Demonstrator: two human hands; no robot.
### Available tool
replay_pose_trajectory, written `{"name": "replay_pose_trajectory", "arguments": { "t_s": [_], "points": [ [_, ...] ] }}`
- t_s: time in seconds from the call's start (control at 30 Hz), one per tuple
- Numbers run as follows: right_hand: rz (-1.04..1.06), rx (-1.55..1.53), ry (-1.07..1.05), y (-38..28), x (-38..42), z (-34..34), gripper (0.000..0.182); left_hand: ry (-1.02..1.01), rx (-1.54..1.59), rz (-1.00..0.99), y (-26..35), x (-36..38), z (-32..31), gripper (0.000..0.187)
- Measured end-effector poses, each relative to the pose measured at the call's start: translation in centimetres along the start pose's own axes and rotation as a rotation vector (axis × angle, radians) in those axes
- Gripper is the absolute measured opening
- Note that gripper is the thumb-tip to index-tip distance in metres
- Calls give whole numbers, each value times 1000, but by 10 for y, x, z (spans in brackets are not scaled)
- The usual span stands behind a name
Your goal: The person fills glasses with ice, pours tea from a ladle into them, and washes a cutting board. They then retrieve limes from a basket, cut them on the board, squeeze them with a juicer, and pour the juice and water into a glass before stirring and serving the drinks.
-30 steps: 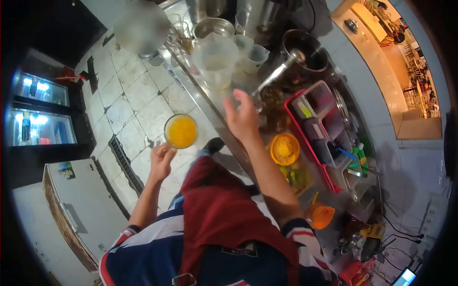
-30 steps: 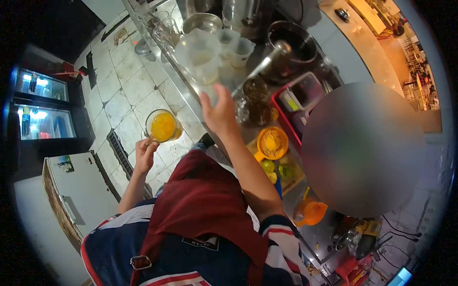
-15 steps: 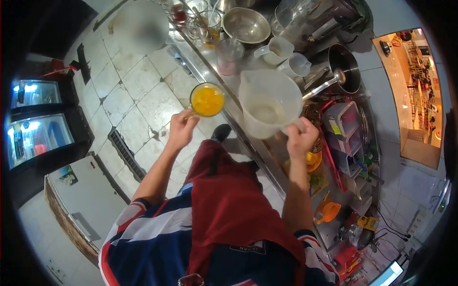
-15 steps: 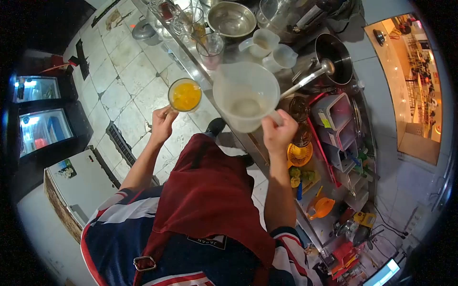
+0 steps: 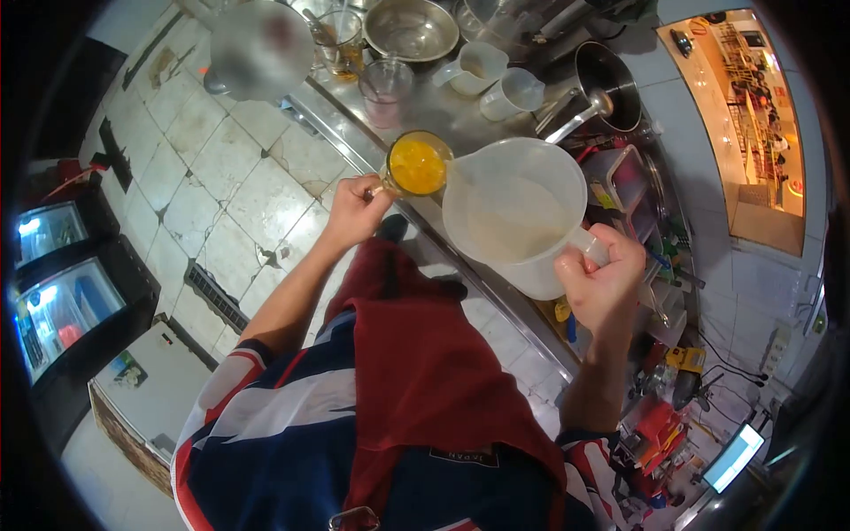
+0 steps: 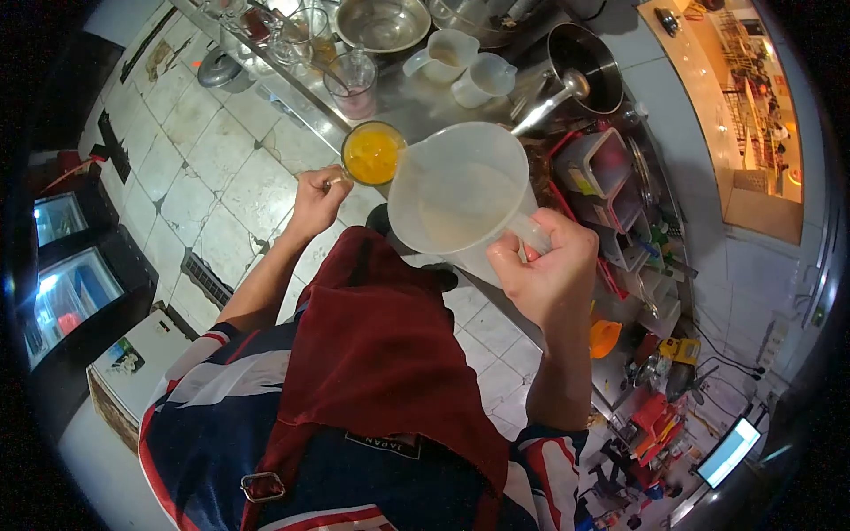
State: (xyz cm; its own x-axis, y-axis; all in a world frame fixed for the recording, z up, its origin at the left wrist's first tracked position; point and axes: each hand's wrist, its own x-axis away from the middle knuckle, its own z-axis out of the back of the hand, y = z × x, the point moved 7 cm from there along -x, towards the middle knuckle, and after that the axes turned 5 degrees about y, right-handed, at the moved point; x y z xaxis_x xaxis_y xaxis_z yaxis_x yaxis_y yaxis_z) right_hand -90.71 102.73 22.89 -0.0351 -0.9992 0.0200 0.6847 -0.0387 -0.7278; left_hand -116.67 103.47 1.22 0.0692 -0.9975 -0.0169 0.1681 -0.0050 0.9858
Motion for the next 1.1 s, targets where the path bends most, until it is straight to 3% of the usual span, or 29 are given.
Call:
{"name": "replay_pose_trajectory", "arguments": {
  "t_s": [0.33, 1.1],
  "points": [
    [-160, 72, -44, -9, 6, 6, 13, -88, -8, -66, 16, -9, -17, 18],
    [-64, 68, -16, -14, 9, 11, 12, -31, 10, -27, 12, -8, -11, 18]
  ]
}}
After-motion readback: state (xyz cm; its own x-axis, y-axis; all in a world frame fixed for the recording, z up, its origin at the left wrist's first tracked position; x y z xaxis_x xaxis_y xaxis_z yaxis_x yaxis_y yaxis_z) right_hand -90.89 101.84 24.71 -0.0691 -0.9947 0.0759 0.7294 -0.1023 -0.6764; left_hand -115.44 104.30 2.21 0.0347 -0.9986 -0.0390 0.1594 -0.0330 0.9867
